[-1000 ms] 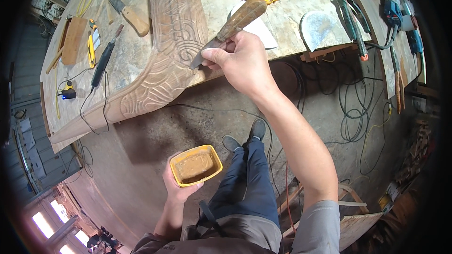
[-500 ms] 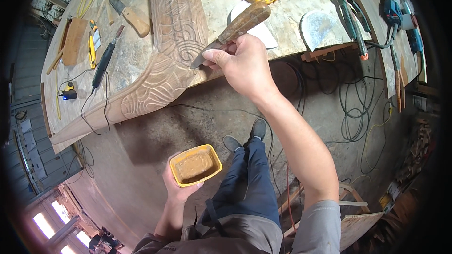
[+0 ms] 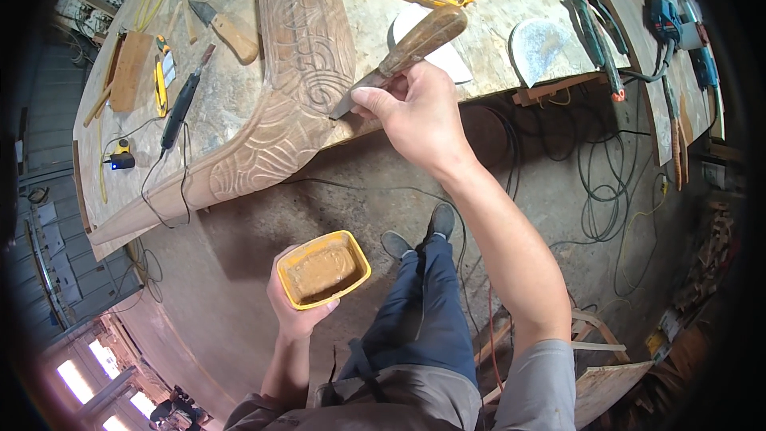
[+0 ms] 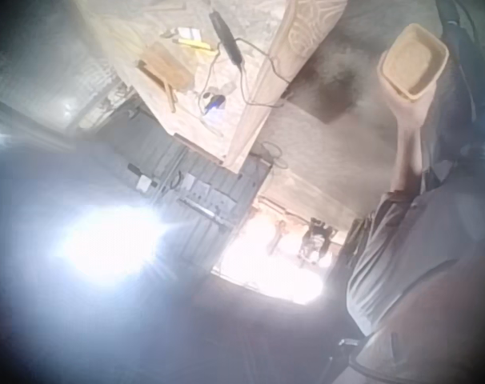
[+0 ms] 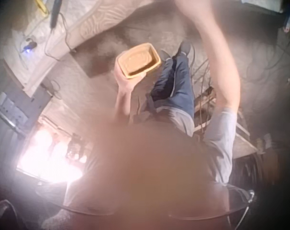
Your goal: The person applies a brown paste to the grooves of a carved wooden object using a small brush and their hands.
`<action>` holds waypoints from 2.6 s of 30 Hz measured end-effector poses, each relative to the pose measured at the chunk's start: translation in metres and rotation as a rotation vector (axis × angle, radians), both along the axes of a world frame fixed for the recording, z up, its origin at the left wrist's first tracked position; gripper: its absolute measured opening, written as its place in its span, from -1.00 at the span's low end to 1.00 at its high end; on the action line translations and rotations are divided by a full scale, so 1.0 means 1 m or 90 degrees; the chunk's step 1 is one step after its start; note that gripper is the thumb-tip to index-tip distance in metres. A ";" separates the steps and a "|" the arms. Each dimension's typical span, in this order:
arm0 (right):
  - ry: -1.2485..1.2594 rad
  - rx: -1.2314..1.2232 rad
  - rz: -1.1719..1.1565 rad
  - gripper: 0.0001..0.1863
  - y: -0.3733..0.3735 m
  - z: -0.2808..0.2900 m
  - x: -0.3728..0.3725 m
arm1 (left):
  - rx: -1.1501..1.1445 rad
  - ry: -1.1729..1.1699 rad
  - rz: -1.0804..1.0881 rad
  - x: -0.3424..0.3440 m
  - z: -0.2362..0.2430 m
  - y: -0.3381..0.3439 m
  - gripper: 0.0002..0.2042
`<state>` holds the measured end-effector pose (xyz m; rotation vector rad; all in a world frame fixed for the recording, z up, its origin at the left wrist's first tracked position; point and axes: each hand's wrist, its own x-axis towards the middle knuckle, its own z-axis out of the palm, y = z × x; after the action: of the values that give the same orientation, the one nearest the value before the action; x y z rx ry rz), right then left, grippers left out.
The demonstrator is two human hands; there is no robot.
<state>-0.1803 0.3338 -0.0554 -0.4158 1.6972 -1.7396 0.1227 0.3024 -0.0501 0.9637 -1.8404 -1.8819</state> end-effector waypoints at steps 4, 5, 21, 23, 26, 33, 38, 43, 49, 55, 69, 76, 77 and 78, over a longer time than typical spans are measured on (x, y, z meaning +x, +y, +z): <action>0.065 0.051 0.015 -0.90 -0.001 -0.001 -0.002 | -0.018 -0.001 -0.007 -0.008 0.004 -0.002 -0.21; 0.062 0.051 0.018 -0.90 0.000 -0.001 0.002 | -0.041 -0.005 -0.007 -0.010 0.006 -0.004 -0.20; 0.386 -0.148 0.100 -0.75 0.059 -0.004 0.081 | -0.231 0.052 -0.151 -0.056 0.021 -0.033 -0.22; 0.406 -0.141 0.104 -0.76 0.060 -0.003 0.081 | -0.224 0.074 -0.164 -0.058 0.022 -0.030 -0.22; 0.401 -0.123 0.099 -0.76 0.060 -0.001 0.082 | -0.197 0.084 -0.154 -0.057 0.021 -0.027 -0.22; 0.426 -0.113 0.026 -0.78 0.062 -0.001 0.089 | -0.206 0.064 -0.131 -0.055 0.025 -0.024 -0.22; 0.121 -0.202 -0.121 -0.78 0.064 0.002 0.069 | -0.102 -0.012 -0.074 -0.035 0.016 -0.011 -0.23; 0.020 -0.011 -0.082 -0.87 0.031 0.019 0.017 | 0.056 -0.042 -0.101 0.009 -0.012 0.025 -0.20; -0.013 -0.033 -0.030 -0.86 0.005 0.004 -0.002 | 0.065 -0.083 -0.088 0.019 -0.020 0.046 -0.32; -0.001 -0.003 -0.002 -0.84 -0.003 0.007 0.001 | 0.053 -0.078 -0.084 0.020 -0.021 0.041 -0.32; 0.015 0.069 -0.015 -0.83 -0.008 0.014 0.001 | 0.053 -0.055 -0.116 0.021 -0.023 0.031 -0.25; -0.027 0.039 -0.024 -0.83 -0.008 0.015 0.002 | 0.075 -0.026 -0.100 0.021 -0.022 0.027 -0.25; -0.015 0.056 -0.016 -0.82 -0.008 0.015 0.002 | 0.077 -0.033 -0.097 0.021 -0.022 0.027 -0.25; -0.003 0.072 -0.009 -0.82 -0.009 0.014 0.002 | 0.078 -0.041 -0.095 0.021 -0.022 0.026 -0.25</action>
<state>-0.1787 0.3251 -0.0413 -0.3503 1.7889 -1.6435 0.1436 0.3287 -0.0719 0.9602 -1.8989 -2.0971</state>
